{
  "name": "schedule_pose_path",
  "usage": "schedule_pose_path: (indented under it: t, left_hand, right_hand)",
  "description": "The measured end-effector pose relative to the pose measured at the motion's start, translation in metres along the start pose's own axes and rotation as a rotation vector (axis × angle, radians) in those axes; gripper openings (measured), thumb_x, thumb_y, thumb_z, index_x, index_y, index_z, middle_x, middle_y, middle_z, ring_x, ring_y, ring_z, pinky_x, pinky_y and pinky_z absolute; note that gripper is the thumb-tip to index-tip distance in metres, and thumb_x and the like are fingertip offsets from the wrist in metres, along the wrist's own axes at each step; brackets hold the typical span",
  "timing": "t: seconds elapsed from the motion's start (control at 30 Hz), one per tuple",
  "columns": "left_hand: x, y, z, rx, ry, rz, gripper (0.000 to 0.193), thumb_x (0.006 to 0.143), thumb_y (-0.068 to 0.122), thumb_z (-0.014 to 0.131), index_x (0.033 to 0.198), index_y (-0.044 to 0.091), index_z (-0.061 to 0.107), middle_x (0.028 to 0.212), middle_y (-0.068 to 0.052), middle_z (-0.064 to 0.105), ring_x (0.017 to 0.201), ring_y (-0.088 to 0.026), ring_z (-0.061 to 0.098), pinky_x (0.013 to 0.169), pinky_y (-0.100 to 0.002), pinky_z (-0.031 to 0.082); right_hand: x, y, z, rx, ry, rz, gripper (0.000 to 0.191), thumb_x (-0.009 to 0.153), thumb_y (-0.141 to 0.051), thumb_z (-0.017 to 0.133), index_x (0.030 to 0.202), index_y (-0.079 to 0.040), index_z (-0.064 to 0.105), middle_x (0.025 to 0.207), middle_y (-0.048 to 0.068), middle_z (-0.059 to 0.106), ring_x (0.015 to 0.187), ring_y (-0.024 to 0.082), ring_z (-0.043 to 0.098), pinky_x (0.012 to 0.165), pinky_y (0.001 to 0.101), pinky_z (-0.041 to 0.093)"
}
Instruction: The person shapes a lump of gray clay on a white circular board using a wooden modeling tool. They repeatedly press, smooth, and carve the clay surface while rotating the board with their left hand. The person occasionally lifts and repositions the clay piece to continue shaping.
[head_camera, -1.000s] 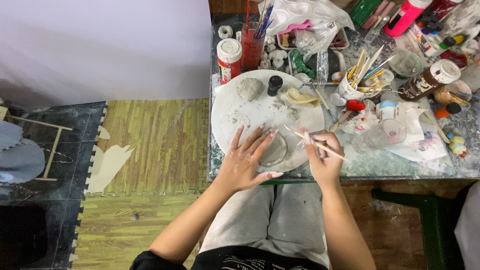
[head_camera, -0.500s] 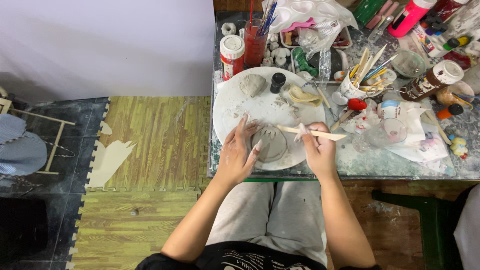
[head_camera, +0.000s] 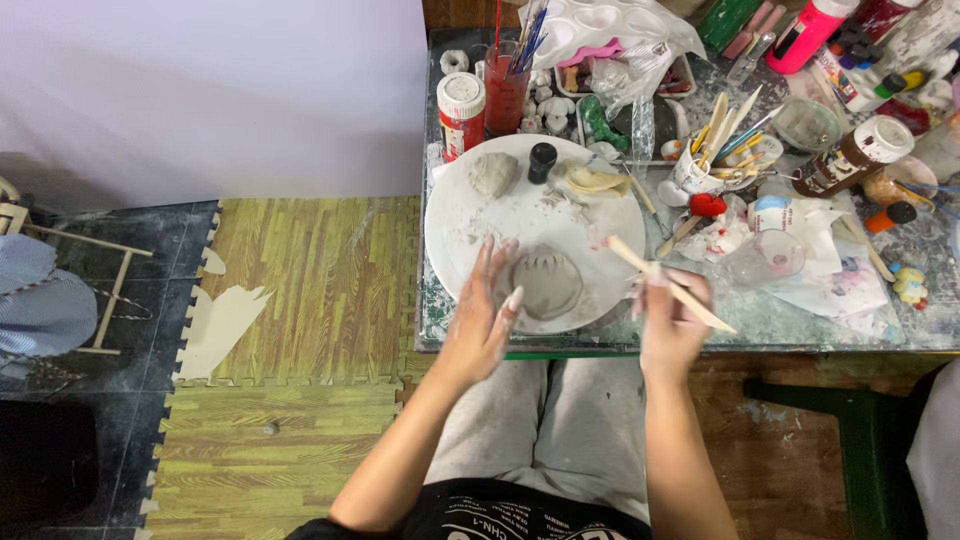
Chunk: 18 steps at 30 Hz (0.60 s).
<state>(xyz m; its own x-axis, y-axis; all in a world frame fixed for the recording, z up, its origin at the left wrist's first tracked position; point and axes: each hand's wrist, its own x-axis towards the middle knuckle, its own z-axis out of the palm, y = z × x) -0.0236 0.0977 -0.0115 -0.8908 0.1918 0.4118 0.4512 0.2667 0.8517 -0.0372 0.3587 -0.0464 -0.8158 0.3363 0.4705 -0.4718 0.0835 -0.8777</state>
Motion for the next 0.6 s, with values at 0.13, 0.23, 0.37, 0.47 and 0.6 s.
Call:
schedule_pose_path:
  t: [0.13, 0.23, 0.37, 0.47, 0.6]
  left_hand:
    - [-0.018, 0.017, 0.008, -0.269, 0.033, 0.092, 0.073, 0.113, 0.042, 0.037, 0.165, 0.006, 0.002, 0.17, -0.023, 0.03, 0.16, -0.041, 0.028, 0.13, -0.053, 0.02]
    - [-0.012, 0.019, 0.004, -0.205, 0.046, 0.108, 0.061, 0.114, 0.037, 0.038, 0.163, 0.008, 0.017, 0.165, -0.021, 0.04, 0.157, -0.039, 0.037, 0.131, -0.051, 0.026]
    - [0.015, 0.019, -0.007, -0.122, -0.015, 0.065, 0.053, 0.11, 0.032, 0.043, 0.157, 0.006, 0.036, 0.152, -0.019, 0.057, 0.146, -0.035, 0.053, 0.123, -0.045, 0.038]
    - [0.041, 0.023, -0.004, -0.095, -0.085, 0.016, 0.053, 0.108, 0.031, 0.047, 0.154, 0.004, 0.04, 0.147, -0.02, 0.06, 0.141, -0.037, 0.054, 0.119, -0.044, 0.039]
    - [0.075, 0.026, 0.024, -0.083, -0.119, -0.011, 0.058, 0.107, 0.035, 0.049, 0.154, 0.004, 0.037, 0.15, -0.024, 0.053, 0.142, -0.04, 0.049, 0.118, -0.045, 0.037]
  right_hand:
    - [-0.004, -0.018, -0.013, 0.261, 0.151, 0.106, 0.01, 0.107, -0.005, 0.067, 0.111, 0.0, 0.06, 0.091, 0.01, 0.065, 0.078, 0.016, 0.06, 0.064, 0.0289, 0.045]
    - [-0.007, -0.027, -0.02, 0.298, 0.18, 0.105, 0.013, 0.106, -0.008, 0.067, 0.114, -0.002, 0.059, 0.093, 0.009, 0.065, 0.081, 0.018, 0.063, 0.068, 0.0293, 0.048]
    - [-0.005, -0.031, -0.03, 0.132, 0.2, 0.05, 0.014, 0.108, -0.009, 0.064, 0.118, -0.002, 0.056, 0.1, 0.011, 0.067, 0.086, 0.017, 0.064, 0.069, 0.0282, 0.049]
    - [0.0, -0.027, -0.035, 0.051, 0.182, -0.013, 0.013, 0.11, -0.007, 0.062, 0.119, -0.003, 0.054, 0.103, 0.012, 0.067, 0.089, 0.016, 0.064, 0.071, 0.0278, 0.049]
    - [0.006, -0.017, -0.038, 0.016, 0.152, -0.032, 0.011, 0.11, -0.004, 0.061, 0.119, -0.003, 0.053, 0.104, 0.013, 0.067, 0.093, 0.015, 0.065, 0.071, 0.0277, 0.048]
